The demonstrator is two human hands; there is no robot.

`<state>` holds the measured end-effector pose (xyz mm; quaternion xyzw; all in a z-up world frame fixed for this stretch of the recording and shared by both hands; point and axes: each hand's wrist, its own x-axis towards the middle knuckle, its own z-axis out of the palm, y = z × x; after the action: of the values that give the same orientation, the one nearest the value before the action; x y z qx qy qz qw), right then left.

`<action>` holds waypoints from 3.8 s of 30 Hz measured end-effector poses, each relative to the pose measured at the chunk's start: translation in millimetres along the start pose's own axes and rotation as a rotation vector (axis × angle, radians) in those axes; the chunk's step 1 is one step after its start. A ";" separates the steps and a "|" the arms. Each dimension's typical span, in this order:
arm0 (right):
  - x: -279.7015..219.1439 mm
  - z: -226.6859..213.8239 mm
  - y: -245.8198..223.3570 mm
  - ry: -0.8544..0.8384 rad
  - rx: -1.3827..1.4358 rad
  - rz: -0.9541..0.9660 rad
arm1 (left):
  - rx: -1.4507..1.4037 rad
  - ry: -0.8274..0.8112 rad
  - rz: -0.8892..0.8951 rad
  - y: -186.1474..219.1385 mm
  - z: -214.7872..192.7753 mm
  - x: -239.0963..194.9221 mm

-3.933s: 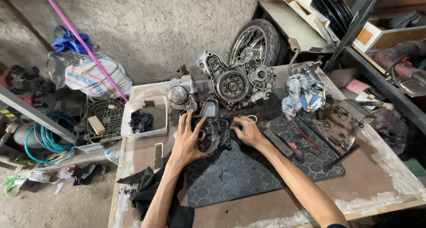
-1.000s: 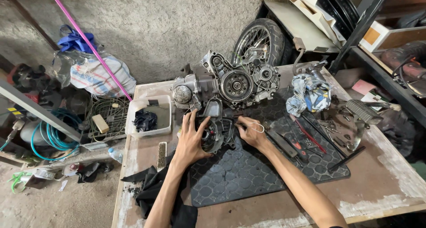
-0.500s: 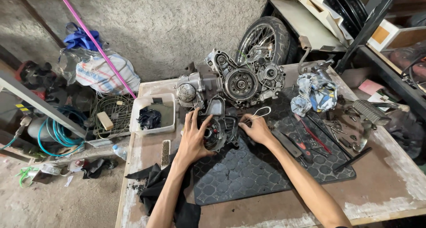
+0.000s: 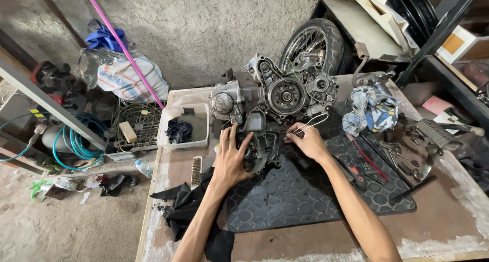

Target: Repairing a motorcycle engine by cleaning and inspecting internal components with a small tool

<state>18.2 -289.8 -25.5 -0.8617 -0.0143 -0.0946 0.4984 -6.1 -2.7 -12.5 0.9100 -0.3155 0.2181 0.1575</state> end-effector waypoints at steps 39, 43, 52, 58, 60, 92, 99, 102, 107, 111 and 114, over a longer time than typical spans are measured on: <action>-5.6 -32.1 -11.9 -0.186 -0.180 0.077 | -0.209 0.279 0.203 21.7 40.9 -1.6; 5.4 -38.6 11.1 -0.190 -0.117 0.034 | -0.220 0.303 0.198 21.2 40.9 4.0; 11.9 -47.4 26.4 -0.218 -0.048 0.069 | -0.208 0.231 0.185 16.5 34.8 12.7; -3.5 -63.4 -7.3 -0.063 -0.073 -0.017 | -0.179 0.223 0.203 20.8 33.6 12.1; -5.2 -57.5 -4.5 -0.002 -0.134 -0.168 | -0.144 0.159 0.161 22.2 32.3 11.5; 2.4 3.4 56.6 0.159 -0.243 -0.631 | -0.417 0.327 0.183 0.4 63.6 -2.0; -9.2 -2.0 34.0 0.086 -0.245 -0.613 | -0.356 0.297 0.175 1.4 61.8 -1.7; 6.2 -1.1 63.0 0.167 -0.244 -0.576 | -0.346 0.299 0.172 0.0 60.4 -0.3; -4.5 -3.5 62.4 0.125 -0.231 -0.533 | -0.420 0.305 0.150 -1.8 61.9 -1.7; 5.9 -4.6 64.3 0.149 -0.264 -0.550 | -0.463 0.316 0.134 -0.1 61.5 -1.3; 5.9 -5.6 65.6 0.122 -0.233 -0.548 | -0.476 0.306 0.128 4.1 55.9 -2.2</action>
<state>31.0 -328.0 -77.9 -0.8698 -0.2055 -0.2780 0.3521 6.3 -28.4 -60.8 0.7821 -0.3872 0.2822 0.3984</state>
